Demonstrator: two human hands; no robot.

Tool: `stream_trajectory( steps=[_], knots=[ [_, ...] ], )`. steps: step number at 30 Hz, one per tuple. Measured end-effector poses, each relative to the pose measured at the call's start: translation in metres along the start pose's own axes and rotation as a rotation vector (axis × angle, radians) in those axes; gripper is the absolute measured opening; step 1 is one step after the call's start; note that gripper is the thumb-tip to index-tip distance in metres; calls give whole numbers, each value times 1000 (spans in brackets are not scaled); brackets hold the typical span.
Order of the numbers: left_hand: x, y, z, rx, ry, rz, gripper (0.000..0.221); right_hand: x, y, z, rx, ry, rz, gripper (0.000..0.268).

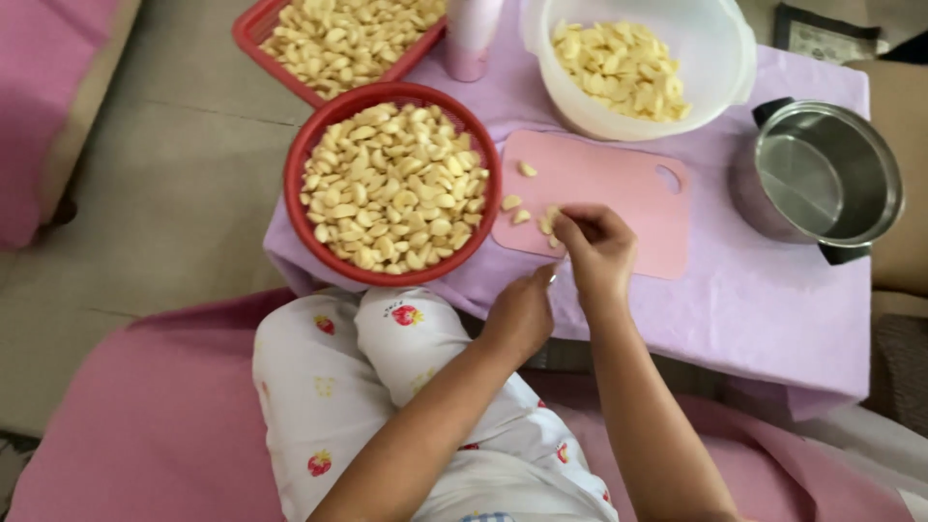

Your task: Slicing peeled garlic cloves into smaller pieces using a knife on a cutting board.

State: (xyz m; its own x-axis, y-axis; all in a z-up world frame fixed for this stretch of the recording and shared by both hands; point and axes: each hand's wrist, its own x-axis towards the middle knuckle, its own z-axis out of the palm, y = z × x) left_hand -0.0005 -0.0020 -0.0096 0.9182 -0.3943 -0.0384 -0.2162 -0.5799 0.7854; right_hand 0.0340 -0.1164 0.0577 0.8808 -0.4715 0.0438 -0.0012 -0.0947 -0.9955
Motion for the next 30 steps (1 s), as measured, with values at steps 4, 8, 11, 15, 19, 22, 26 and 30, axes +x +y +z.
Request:
stream_trajectory(
  steps=[4, 8, 11, 15, 19, 22, 26, 30],
  knots=[
    [-1, -18, 15, 51, 1, 48, 45, 3, -43, 57, 143, -170, -60, 17],
    [-6, -11, 11, 67, 47, 25, 46, 6, -82, 88, 189, -456, -180, 20],
    [-6, -5, 5, 105, 43, 43, 43, 20, -102, 95, 43, -551, -357, 19],
    [-5, -9, 7, 145, 3, 85, 46, 85, -71, 85, -145, -411, -475, 20],
    [-2, -7, 10, 280, -33, 55, 53, 137, 13, 71, -555, -427, -548, 25],
    [-3, 0, -1, 189, -11, 52, 48, 146, 69, 67, -993, -467, -483, 25],
    [-5, -2, -5, 15, -59, -5, 46, 131, 83, 46, -743, -345, -451, 21],
    [-4, -2, -8, 9, -62, -16, 48, 84, 36, -6, -215, -185, -183, 27]
  ],
)
